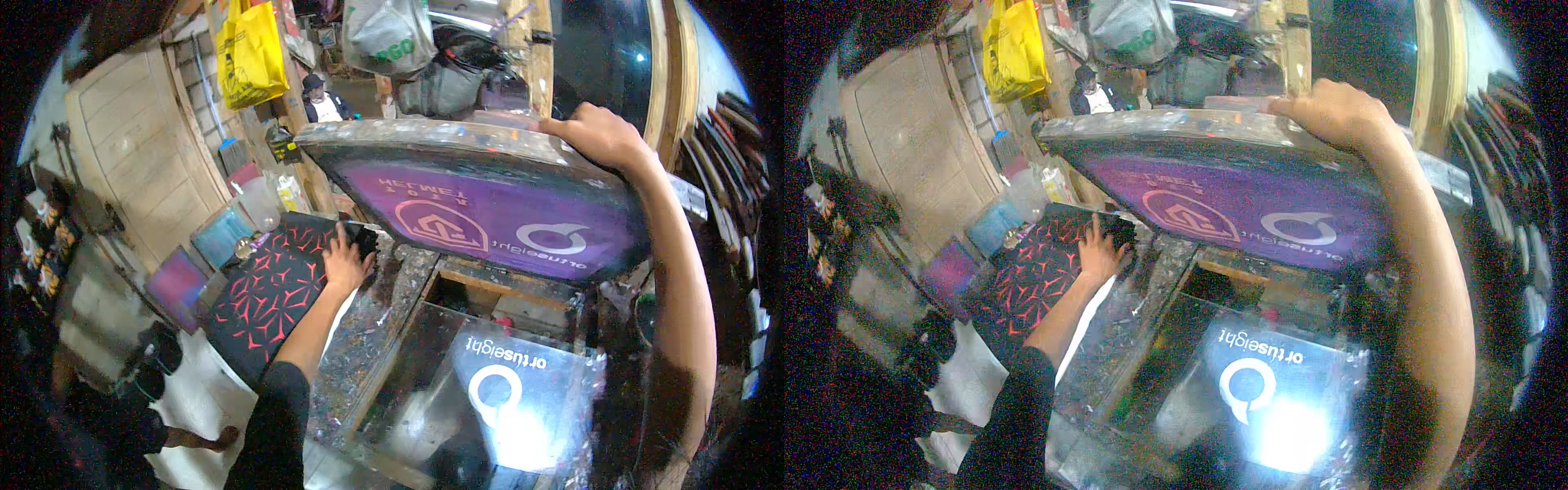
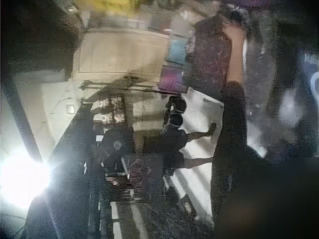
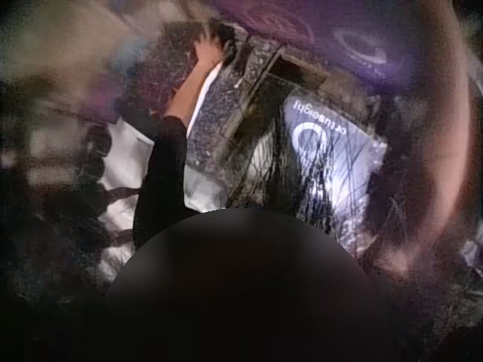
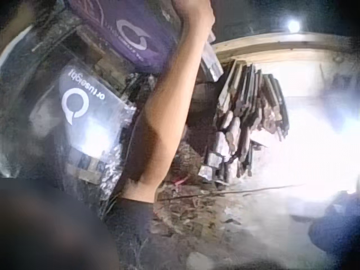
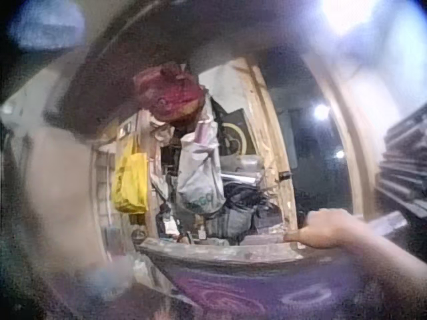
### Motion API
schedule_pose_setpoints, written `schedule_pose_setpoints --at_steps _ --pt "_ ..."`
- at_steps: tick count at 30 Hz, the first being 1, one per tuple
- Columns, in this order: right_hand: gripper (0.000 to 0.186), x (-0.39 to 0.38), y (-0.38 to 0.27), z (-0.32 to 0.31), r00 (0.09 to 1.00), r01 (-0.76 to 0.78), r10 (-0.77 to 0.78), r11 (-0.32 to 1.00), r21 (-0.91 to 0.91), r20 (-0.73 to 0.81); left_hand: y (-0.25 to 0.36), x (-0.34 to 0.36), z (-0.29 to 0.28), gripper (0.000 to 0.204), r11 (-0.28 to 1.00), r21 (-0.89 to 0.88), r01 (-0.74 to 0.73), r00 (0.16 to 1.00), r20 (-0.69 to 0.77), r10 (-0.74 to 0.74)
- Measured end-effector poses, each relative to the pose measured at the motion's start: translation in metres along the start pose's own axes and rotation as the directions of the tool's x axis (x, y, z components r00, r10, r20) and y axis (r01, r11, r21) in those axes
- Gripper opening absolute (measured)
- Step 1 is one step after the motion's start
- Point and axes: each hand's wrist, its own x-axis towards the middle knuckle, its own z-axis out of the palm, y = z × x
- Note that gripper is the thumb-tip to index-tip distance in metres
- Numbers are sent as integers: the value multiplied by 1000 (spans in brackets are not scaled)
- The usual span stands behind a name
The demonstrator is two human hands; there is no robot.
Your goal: The person repeatedly aligns a black t-shirt under a screen printing frame, lowers the frame, and uses a squeegee to pull white ink across the mesh. After each print, the person lifts the frame, removes the printed shirt, and places a new shirt on the platen to continue the cycle.
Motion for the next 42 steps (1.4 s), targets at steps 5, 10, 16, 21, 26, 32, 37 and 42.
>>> schedule_pose_setpoints --at_steps 5,10,16,21,26,32,37,42 --pt "82 1 2 5 999 -3 4 999 36 -38 12 49 11 51 970 67 233 972 -47 -230" --pt "83 4 6 2 997 -18 20 999 -29 68 -64 24 -19 68 923 -271 272 961 27 -276" --pt "76 7 1 -1 997 24 -22 999 -25 75 -23 -25 -26 99 998 23 51 998 40 -52" --pt "78 0 0 0 1000 4 -4 1000 7 21 -5 -56 -3 72 942 320 100 987 -151 -53" --pt "78 -7 2 -2 1000 7 -7 999 41 -14 -82 -111 -55 27 990 117 -83 935 352 37" --pt "77 -7 5 3 998 32 -28 997 75 -63 -134 -49 -173 43 895 -205 -397 870 228 438" --pt "75 -3 8 5 996 88 -86 991 98 -24 -50 -137 -185 47 632 -256 -731 516 400 758" --pt "79 -9 3 5 998 59 -58 997 56 -20 67 -296 -193 73 673 -222 -706 509 501 700"
